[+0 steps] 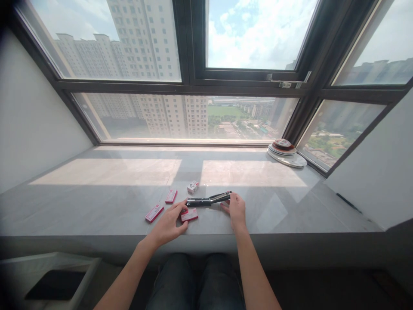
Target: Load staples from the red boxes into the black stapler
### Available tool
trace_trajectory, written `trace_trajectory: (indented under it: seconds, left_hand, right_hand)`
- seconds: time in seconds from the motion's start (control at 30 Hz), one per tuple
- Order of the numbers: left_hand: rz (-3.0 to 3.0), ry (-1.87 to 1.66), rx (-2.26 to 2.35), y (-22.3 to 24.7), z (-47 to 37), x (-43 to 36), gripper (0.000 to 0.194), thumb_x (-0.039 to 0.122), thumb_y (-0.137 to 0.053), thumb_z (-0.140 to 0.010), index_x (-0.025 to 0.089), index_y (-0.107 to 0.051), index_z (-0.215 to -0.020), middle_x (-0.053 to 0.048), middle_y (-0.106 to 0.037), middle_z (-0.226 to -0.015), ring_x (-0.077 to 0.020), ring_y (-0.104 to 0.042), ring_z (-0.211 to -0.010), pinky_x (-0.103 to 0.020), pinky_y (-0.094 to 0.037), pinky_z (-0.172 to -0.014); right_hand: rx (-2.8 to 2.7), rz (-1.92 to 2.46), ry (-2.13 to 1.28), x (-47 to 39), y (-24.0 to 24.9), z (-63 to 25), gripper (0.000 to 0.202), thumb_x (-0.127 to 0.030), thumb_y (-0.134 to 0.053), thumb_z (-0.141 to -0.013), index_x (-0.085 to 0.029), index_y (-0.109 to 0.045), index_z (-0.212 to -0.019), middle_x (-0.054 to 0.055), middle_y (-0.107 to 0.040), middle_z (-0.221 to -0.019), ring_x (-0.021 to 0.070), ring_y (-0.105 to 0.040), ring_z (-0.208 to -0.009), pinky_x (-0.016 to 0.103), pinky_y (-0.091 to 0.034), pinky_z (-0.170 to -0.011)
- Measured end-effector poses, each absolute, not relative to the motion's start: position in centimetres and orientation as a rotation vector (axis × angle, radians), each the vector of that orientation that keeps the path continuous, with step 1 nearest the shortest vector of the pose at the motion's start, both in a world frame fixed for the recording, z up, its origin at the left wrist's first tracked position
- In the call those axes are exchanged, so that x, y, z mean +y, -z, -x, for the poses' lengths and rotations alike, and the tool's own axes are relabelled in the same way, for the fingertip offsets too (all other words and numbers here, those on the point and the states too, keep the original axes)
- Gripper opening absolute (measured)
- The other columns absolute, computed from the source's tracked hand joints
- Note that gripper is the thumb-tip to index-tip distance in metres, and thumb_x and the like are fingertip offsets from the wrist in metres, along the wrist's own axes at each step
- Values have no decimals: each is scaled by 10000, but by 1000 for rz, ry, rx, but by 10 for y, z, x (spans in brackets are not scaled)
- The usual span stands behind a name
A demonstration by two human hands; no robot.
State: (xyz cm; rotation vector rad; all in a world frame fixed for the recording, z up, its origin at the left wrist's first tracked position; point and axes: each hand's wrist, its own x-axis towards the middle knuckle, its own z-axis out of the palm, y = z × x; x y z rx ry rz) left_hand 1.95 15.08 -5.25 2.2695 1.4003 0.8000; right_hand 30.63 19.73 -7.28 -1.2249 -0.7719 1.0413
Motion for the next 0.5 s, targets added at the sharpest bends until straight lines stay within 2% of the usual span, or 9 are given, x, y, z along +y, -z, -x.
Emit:
trace_trajectory:
  seconds: [0.1,0.2,0.27,0.33,0.4,0.5]
  left_hand:
    - [-2247,-783,1364,53,-17,154,331,270,-658,-806,299,-645,-1136,-2,-486,-1511,-234,-464,-1390,-366,-389,-1169]
    - [-2280,-800,1381,55,-21,158,325,330,-718,-801,326,-679,-1124,10,-490,-1508,-248,-461,-1390,-396,-381,-1174]
    - [-2306,-827,1407,56,-25,159,317,374,-741,-802,343,-702,-1116,9,-514,-1486,-264,-475,-1372,-427,-391,-1161]
    - [-2303,-856,1411,58,-27,160,301,402,-753,-806,343,-712,-1098,4,-548,-1452,-270,-500,-1344,-436,-412,-1138]
    - [-2266,-883,1389,59,-26,160,285,403,-761,-806,320,-706,-1073,-4,-574,-1424,-260,-523,-1320,-417,-427,-1125]
    - [-2198,-901,1339,59,-20,159,259,385,-756,-814,292,-681,-1043,-8,-579,-1423,-236,-538,-1313,-377,-438,-1121]
  right_hand:
    - [-782,1375,-1136,186,85,-327,440,-608,-546,-914,-186,-628,-1009,112,-704,-886,217,-697,-649,300,-568,-500]
    - [-1042,1516,-1172,173,86,-316,516,-677,-502,-920,-182,-647,-929,51,-641,-638,158,-538,-392,246,-369,-348]
    - [-1337,1530,-1140,166,84,-294,492,-652,-546,-907,-179,-672,-863,31,-630,-590,140,-499,-377,234,-314,-369]
    - [-1558,1504,-1010,161,82,-271,406,-577,-618,-880,-184,-685,-806,22,-639,-594,147,-541,-454,230,-327,-434]
    - [-1647,1493,-896,160,82,-256,340,-508,-648,-859,-185,-685,-762,18,-641,-603,161,-567,-538,232,-325,-482]
    - [-1653,1499,-896,164,83,-255,320,-474,-634,-851,-176,-677,-743,16,-634,-608,167,-557,-570,239,-324,-507]
